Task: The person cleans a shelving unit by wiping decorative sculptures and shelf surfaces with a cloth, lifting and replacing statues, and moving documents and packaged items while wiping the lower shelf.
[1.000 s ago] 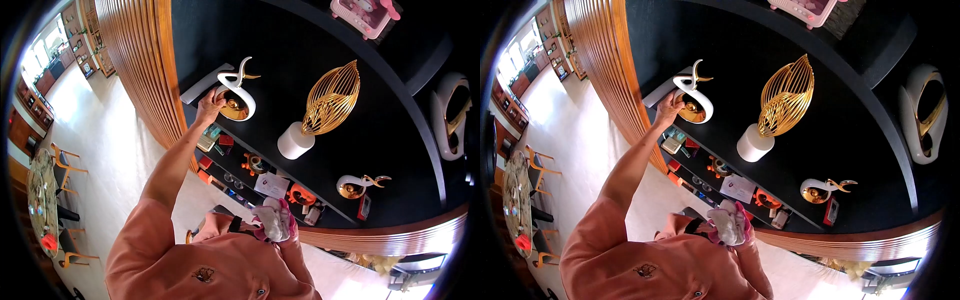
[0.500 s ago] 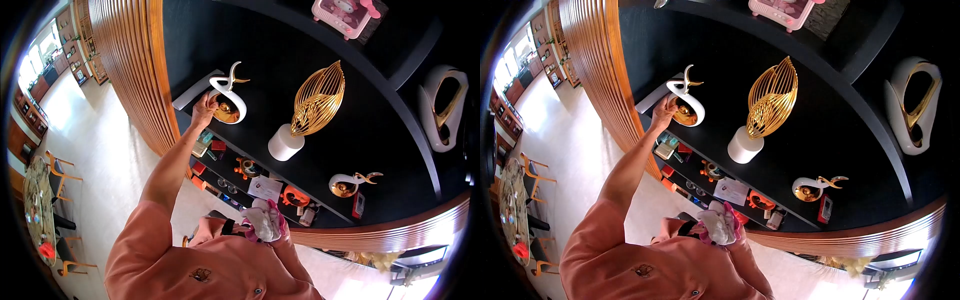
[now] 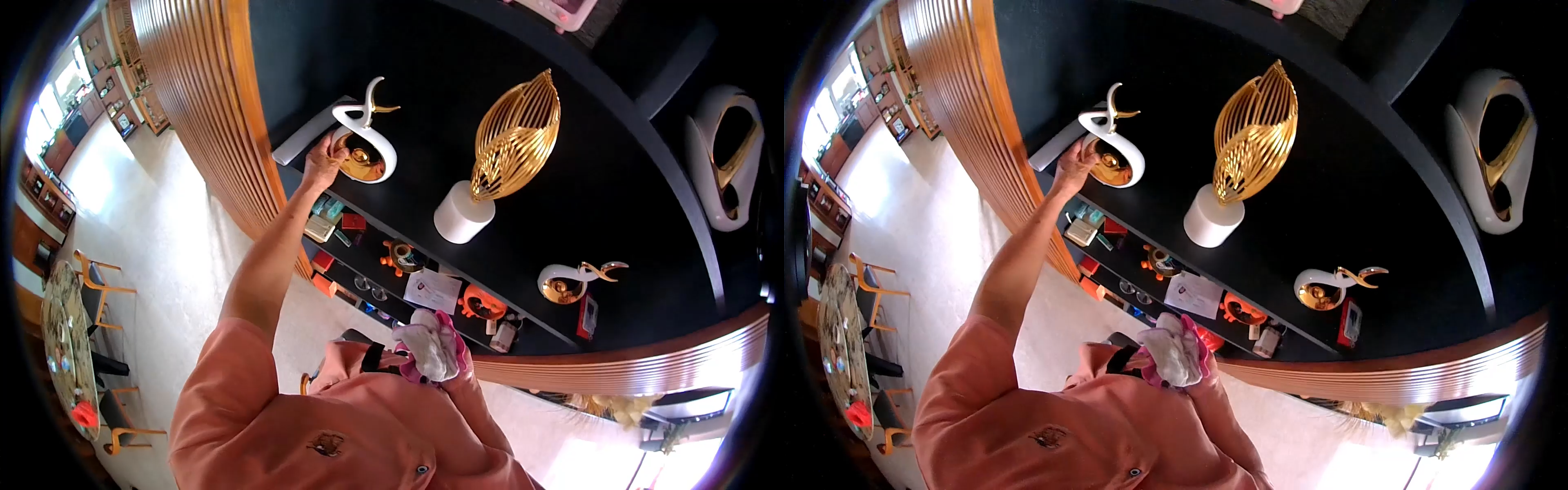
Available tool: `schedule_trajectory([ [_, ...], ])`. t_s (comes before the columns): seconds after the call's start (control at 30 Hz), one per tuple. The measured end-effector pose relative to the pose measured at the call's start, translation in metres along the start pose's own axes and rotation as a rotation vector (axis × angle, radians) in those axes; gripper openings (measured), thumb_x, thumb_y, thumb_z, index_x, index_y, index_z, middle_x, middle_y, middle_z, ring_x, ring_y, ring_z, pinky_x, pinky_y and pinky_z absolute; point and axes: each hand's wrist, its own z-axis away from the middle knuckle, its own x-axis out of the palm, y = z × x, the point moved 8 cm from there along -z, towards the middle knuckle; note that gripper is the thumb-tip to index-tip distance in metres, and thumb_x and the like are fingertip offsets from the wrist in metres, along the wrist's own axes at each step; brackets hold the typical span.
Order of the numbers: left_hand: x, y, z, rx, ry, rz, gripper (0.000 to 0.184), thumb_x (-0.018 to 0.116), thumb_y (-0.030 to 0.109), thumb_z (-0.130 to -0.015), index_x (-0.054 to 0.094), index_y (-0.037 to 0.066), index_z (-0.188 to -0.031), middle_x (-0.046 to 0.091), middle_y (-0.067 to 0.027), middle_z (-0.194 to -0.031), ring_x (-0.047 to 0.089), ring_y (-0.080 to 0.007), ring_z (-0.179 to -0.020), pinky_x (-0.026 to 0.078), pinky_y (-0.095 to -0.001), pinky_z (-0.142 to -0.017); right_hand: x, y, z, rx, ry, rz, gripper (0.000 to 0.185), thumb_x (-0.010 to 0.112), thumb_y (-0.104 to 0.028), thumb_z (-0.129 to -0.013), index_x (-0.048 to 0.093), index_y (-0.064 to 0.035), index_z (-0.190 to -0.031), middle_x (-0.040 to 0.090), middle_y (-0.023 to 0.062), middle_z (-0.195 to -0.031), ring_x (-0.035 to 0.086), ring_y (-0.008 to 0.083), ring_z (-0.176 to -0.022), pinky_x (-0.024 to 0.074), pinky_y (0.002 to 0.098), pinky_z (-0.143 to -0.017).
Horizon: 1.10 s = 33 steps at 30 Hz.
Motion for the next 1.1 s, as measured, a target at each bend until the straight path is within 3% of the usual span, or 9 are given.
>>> schedule_trajectory([
  [0.1, 0.005, -0.009, 0.0, -0.035, -0.033, 0.101, 0.053, 0.075, 0.022, -0.089, 0.056, 0.01, -0.137, 0.07, -0.0118, -0.117, 0.067, -0.0224, -0.107, 0.052, -0.0342, -0.095, -0.025, -0.007, 0.009, -0.075, 0.195, 0.095, 0.061, 0.054, -0.041, -0.1, 0.044, 0.0007, -0.144, 0.059, 0.0323, -0.132, 0.067, 0.0449, -0.107, 0.0583, 0.0521, -0.088],
  [0.2, 0.015, -0.046, -0.005, -0.029, -0.009, 0.258, 0.054, 0.077, 0.018, -0.089, 0.056, 0.005, -0.137, 0.068, -0.0092, -0.123, 0.064, -0.0192, -0.111, 0.05, -0.0318, -0.098, -0.039, -0.011, 0.013, -0.135, 0.125, 0.115, 0.065, 0.052, -0.044, -0.101, 0.042, 0.0021, -0.146, 0.059, 0.0333, -0.131, 0.067, 0.0442, -0.107, 0.0576, 0.0539, -0.09],
  [0.23, 0.003, -0.004, 0.011, -0.122, 0.016, 0.325, 0.05, 0.076, 0.016, -0.091, 0.057, 0.002, -0.136, 0.068, -0.008, -0.122, 0.064, -0.016, -0.11, 0.051, -0.0297, -0.097, -0.03, -0.009, 0.012, -0.044, -0.007, 0.029, 0.059, 0.057, -0.034, -0.101, 0.044, 0.0018, -0.146, 0.056, 0.0266, -0.14, 0.059, 0.0393, -0.127, 0.0486, 0.0528, -0.108],
  [0.27, 0.004, -0.002, 0.013, -0.103, 0.013, 0.412, 0.051, 0.074, 0.013, -0.093, 0.054, 0.0, -0.138, 0.067, -0.0076, -0.123, 0.063, -0.013, -0.111, 0.051, -0.0269, -0.097, -0.026, -0.012, 0.014, -0.081, -0.026, 0.067, 0.06, 0.058, -0.034, -0.101, 0.044, 0.0018, -0.146, 0.055, 0.0266, -0.141, 0.059, 0.0393, -0.127, 0.0487, 0.0529, -0.108],
  [0.5, 0.004, 0.012, 0.019, -0.155, -0.088, 0.396, 0.056, 0.075, 0.012, -0.093, 0.05, 0.001, -0.143, 0.066, -0.0065, -0.126, 0.062, -0.0118, -0.111, 0.05, -0.0258, -0.097, -0.016, -0.012, 0.016, -0.156, -0.086, 0.126, 0.065, 0.058, -0.038, -0.1, 0.04, 0.0009, -0.149, 0.053, 0.0272, -0.143, 0.057, 0.0418, -0.128, 0.0479, 0.0537, -0.109],
  [0.63, 0.001, 0.005, 0.004, -0.123, -0.121, 0.295, 0.058, 0.074, 0.008, -0.091, 0.051, 0.005, -0.144, 0.064, -0.0063, -0.128, 0.061, -0.0136, -0.113, 0.05, -0.0278, -0.099, -0.039, -0.011, 0.017, -0.085, 0.149, -0.026, 0.056, 0.049, -0.038, -0.104, 0.041, -0.0063, -0.15, 0.056, 0.0272, -0.138, 0.06, 0.0443, -0.119, 0.0539, 0.0542, -0.098],
  [0.93, 0.004, 0.0, -0.019, 0.007, -0.225, 0.223, 0.054, 0.07, 0.004, -0.093, 0.051, 0.007, -0.144, 0.065, -0.0057, -0.123, 0.063, -0.0142, -0.104, 0.055, -0.0289, -0.091, -0.042, -0.012, 0.015, -0.128, 0.094, 0.411, 0.053, 0.049, -0.04, -0.105, 0.047, -0.0041, -0.143, 0.063, 0.0141, -0.135, 0.062, 0.0234, -0.12, 0.0443, 0.035, -0.111],
  [1.03, 0.002, -0.009, -0.018, -0.104, -0.227, 0.213, 0.05, 0.073, 0.011, -0.091, 0.056, 0.006, -0.137, 0.069, -0.0101, -0.117, 0.066, -0.0197, -0.102, 0.054, -0.0333, -0.092, -0.024, -0.016, 0.01, -0.143, 0.167, 1.275, 0.053, 0.049, -0.042, -0.104, 0.048, -0.0055, -0.142, 0.064, 0.0144, -0.134, 0.062, 0.0243, -0.12, 0.0438, 0.0361, -0.111],
  [1.1, -0.003, -0.001, -0.016, -0.073, -0.199, 0.183, 0.048, 0.076, 0.017, -0.089, 0.059, 0.005, -0.133, 0.072, -0.0129, -0.11, 0.068, -0.021, -0.099, 0.053, -0.0342, -0.093, -0.01, -0.013, 0.008, -0.134, 0.132, 1.242, 0.052, 0.048, -0.043, -0.104, 0.049, -0.0056, -0.141, 0.064, 0.0153, -0.134, 0.062, 0.0257, -0.12, 0.0441, 0.0372, -0.111],
])
